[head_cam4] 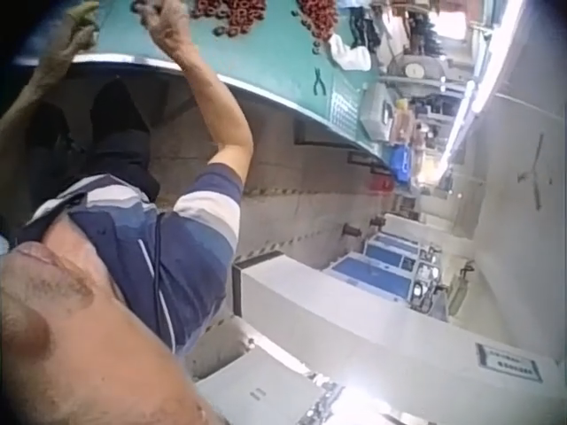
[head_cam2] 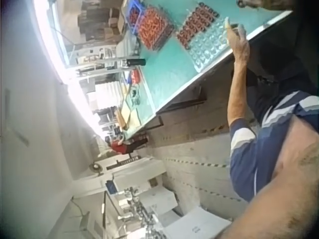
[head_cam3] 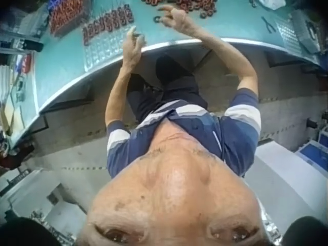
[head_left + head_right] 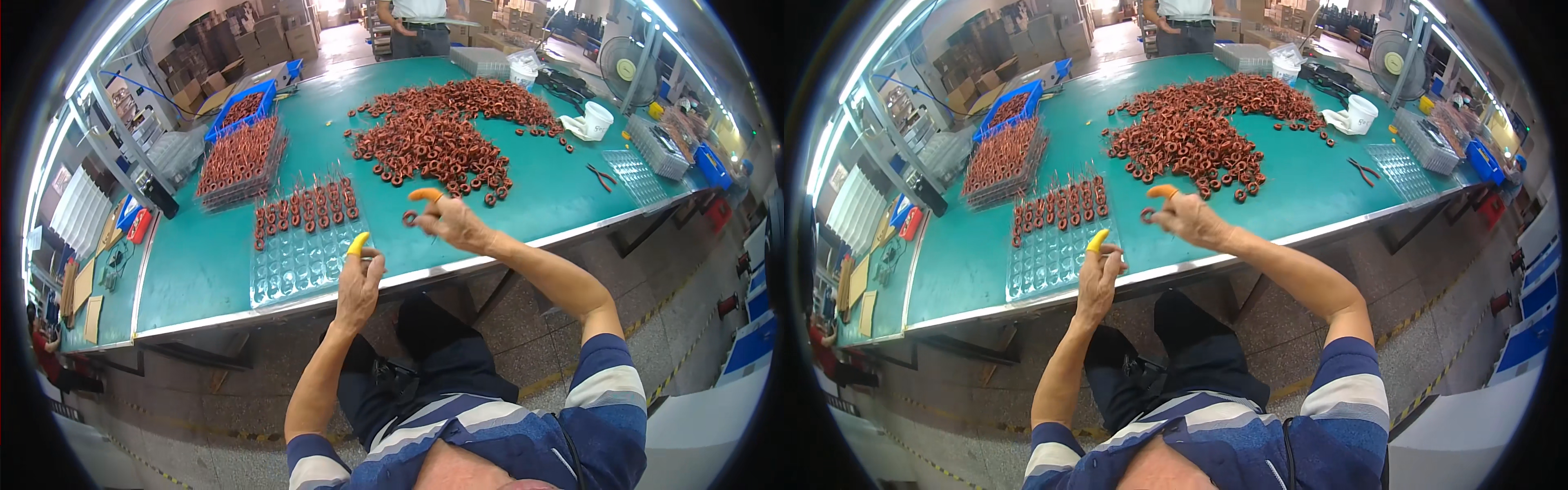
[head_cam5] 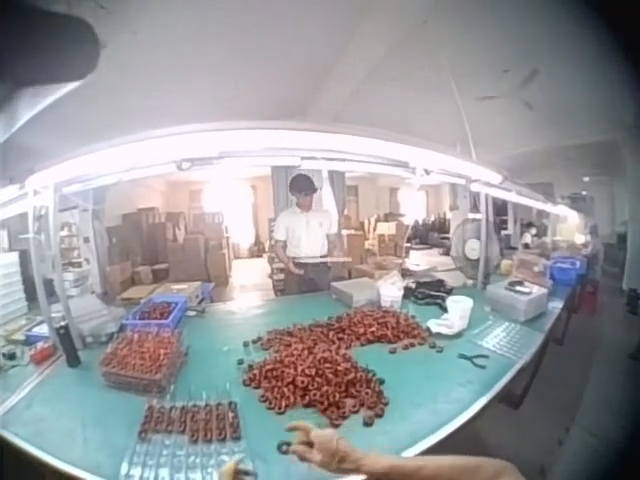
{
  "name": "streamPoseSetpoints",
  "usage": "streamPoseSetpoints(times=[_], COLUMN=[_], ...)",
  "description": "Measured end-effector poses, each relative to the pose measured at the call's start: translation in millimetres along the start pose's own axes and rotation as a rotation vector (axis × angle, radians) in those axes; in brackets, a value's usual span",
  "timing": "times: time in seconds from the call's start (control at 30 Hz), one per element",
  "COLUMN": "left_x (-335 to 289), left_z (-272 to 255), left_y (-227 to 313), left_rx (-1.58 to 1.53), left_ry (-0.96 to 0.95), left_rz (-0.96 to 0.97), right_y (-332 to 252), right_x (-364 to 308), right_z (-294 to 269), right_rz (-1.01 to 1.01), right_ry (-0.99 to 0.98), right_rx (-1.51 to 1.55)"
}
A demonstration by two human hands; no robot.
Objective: Picking up small copper-wired toroid coils from a pile and placing them into designated slots on a plastic tray.
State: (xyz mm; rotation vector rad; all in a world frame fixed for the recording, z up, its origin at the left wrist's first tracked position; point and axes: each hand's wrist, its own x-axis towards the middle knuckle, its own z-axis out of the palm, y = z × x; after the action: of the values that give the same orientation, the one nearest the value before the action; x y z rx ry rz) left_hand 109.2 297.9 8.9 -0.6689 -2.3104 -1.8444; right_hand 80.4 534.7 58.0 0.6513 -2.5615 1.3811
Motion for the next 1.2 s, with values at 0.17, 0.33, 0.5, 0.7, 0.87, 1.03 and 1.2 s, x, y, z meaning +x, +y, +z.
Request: streamPoseSetpoints(times=[0.17,0.33,0.5,0.7,0.87,1.03,1.2], left_x=[2,-6,-7,-14,-24,-36,-50], left_z=[9,4,-6,0,0,4,15], left_y=[9,11,4,-1,-3,8,15], left_rx=[-0.417,-0.543,-0.784,-0.839,-0.867,-0.886,-0.738], left_ry=[-0.164,-0.054,0.018,0.014,-0.025,-0.119,-0.032], left_rz=[-0.136,-0.276,-0.478,-0.511,-0.580,-0.555,-0.408], right_y=[-31,-39,-50,-50,-63,-44,-34], right_x=[-8,-12,-32,-40,-48,-49,-50], right_z=[35,39,38,66,59,65,72], right_rz=[0.102,-0.140,-0.499,-0.660,-0.704,-0.678,-0.309], right_ry=[-0.285,-0.146,-0.108,0.005,-0.127,0.073,0.168], right_rx=[0.314,-0.003,-0.340,-0.527,-0.605,-0.528,-0.234])
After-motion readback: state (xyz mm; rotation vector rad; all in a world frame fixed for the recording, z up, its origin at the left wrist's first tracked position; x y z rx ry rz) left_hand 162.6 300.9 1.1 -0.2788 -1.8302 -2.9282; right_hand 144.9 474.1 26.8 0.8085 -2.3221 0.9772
